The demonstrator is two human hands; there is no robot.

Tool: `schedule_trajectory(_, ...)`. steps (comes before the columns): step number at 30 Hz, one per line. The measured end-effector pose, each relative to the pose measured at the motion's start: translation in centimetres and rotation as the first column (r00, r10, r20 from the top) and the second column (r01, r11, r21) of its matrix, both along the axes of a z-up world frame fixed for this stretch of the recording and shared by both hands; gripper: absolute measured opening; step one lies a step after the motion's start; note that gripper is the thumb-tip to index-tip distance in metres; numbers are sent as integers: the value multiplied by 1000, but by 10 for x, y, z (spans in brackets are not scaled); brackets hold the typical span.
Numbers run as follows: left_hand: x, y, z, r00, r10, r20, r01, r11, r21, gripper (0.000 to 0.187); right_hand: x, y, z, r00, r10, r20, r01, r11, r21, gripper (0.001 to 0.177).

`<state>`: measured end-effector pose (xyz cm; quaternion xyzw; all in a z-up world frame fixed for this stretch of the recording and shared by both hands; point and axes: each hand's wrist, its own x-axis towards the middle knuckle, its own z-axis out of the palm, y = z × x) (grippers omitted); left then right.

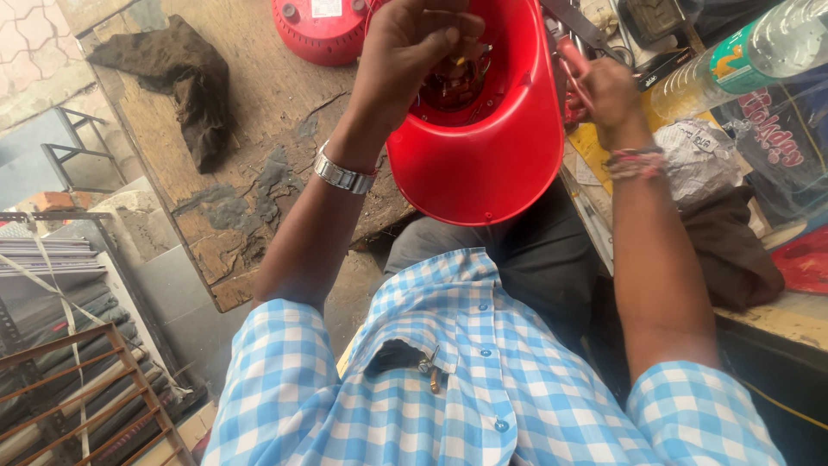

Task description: The person repairs a small electric motor placed inside a red plastic container. They use a screwdriver to adjust internal components and pliers to manipulate wires, repeatedly checking the assembly throughout the process.

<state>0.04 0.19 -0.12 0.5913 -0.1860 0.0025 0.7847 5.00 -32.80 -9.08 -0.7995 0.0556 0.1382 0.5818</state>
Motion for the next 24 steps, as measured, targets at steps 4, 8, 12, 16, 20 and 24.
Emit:
schedule_trajectory(4,-8,5,-1,985,-165,-45,143,938,-315,33,-59,2,78,994,-109,-5,84,731,678,30)
schedule_trajectory(8,-17,0,-4,978,-190,-83,153,931,-332,27,-118,5,120,985,-132,114,-16,579,815,40)
schedule_trajectory(12,-16,-9,-8,984,-175,-19,167,963,-214,23,-153,2,107,990,-141,3,67,491,869,25)
schedule_trajectory(16,-16,-20,-14,991,-102,-89,84,979,-188,18,-177,-2,87,998,44,38,-57,599,799,18)
schedule_trajectory(20,-15,-23,-15,989,-96,-111,69,971,-229,20,-185,6,80,935,354,-11,-125,357,926,16)
schedule_trajectory(24,-21,-21,-13,985,-143,-92,114,956,-272,22,-194,29,90,880,465,-97,-63,317,946,34)
